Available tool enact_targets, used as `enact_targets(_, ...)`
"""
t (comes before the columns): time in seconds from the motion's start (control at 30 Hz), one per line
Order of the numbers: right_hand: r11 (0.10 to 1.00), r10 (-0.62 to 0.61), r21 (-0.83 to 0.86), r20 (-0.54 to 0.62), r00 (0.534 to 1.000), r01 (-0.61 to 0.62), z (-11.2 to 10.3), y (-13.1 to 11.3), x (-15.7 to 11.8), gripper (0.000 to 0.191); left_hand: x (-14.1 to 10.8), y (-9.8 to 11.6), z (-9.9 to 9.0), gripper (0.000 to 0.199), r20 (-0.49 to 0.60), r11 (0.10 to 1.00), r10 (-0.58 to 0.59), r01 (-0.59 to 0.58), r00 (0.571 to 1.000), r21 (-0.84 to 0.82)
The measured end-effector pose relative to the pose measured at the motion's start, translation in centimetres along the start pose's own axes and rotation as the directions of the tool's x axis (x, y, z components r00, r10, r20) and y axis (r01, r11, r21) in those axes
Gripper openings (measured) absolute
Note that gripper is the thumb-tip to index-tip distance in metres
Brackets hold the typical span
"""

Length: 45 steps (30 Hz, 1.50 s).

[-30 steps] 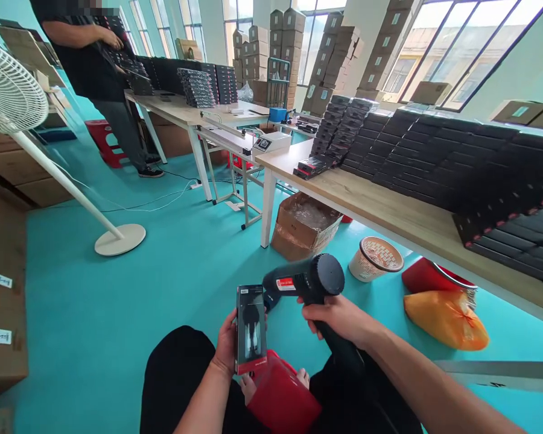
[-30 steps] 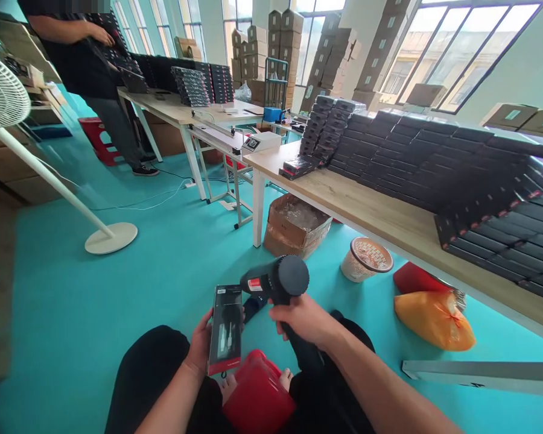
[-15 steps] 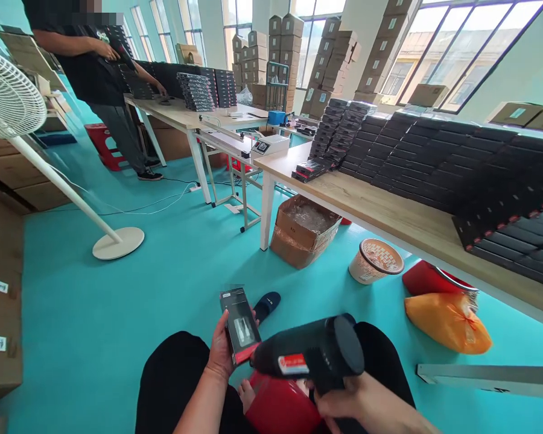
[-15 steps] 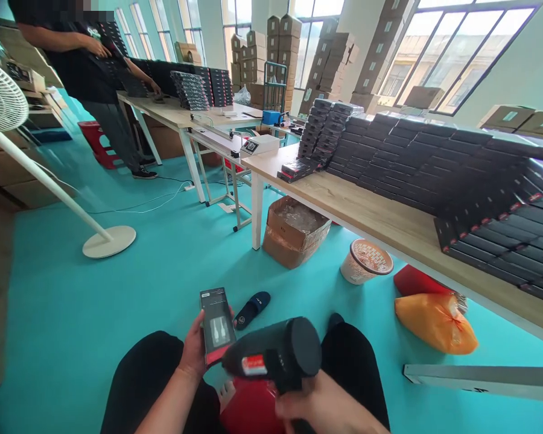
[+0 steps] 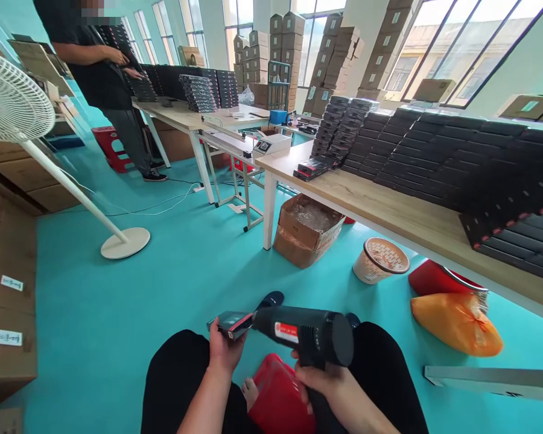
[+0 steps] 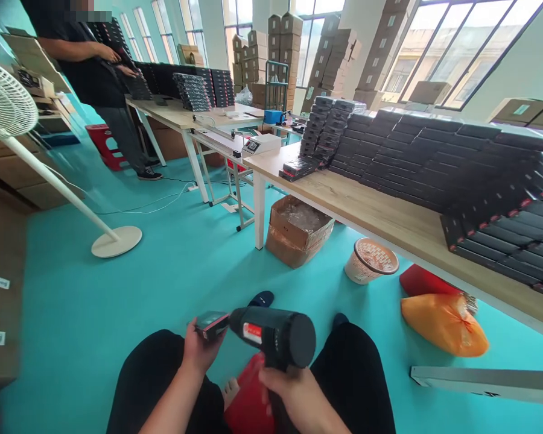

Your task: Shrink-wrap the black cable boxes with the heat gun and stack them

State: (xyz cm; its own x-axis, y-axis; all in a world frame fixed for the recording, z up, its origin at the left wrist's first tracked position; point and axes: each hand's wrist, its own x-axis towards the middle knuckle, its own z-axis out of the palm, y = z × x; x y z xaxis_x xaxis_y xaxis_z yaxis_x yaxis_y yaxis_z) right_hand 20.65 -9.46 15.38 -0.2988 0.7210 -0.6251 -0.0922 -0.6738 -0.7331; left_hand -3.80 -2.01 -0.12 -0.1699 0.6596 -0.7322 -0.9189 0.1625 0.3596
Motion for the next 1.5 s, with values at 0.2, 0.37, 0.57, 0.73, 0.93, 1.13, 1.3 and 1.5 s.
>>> enact_targets(0.2,0.990,0.045,-0.141,0.163,0.986,-0.022,0.4,-0.3,-0.1,0.027,-0.1,-0.4,0.2,0.028,-0.002,0.996,0.065,-0.065,0.998,0.053)
enact_targets(0.37,0.985,-0.016,-0.173,0.059,0.998,0.025,1.3,-0.7,0.1,0.023,0.2,-0.6,0.1,0.027,-0.020,0.994,0.107,-0.106,0.994,0.031)
enact_targets(0.57,0.982,-0.085,-0.168,0.007,0.996,0.085,0.5,-1.1,0.7,0.019,-0.6,-0.2,0.6,0.029,-0.066,0.988,0.157,-0.157,0.985,0.007)
enact_targets(0.73,0.993,0.018,0.119,0.040,0.999,-0.023,-2.7,-0.4,-0.7,0.041,-1.8,0.1,1.2,0.037,0.006,0.998,0.057,-0.057,0.998,0.008)
enact_targets(0.93,0.982,-0.049,0.187,0.043,0.998,0.040,-4.6,0.4,-3.1,0.044,-2.2,0.0,1.7,0.040,0.106,0.999,-0.018,0.021,0.994,-0.027)
enact_targets(1.13,0.982,-0.046,0.183,0.009,0.999,0.043,-5.1,0.6,-3.9,0.041,-2.0,-0.2,1.3,0.028,0.172,0.999,-0.042,0.035,0.984,0.041)
enact_targets(1.3,0.982,-0.004,0.189,0.013,1.000,0.002,-5.2,0.8,-4.3,0.041,-2.1,-0.6,1.0,0.023,0.213,0.988,-0.082,0.052,0.974,0.147)
enact_targets(1.5,0.977,-0.059,0.201,-0.038,0.998,0.066,-5.1,-1.1,-2.3,0.036,-1.6,-1.8,0.0,0.016,0.333,0.879,-0.041,-0.125,0.942,0.461)
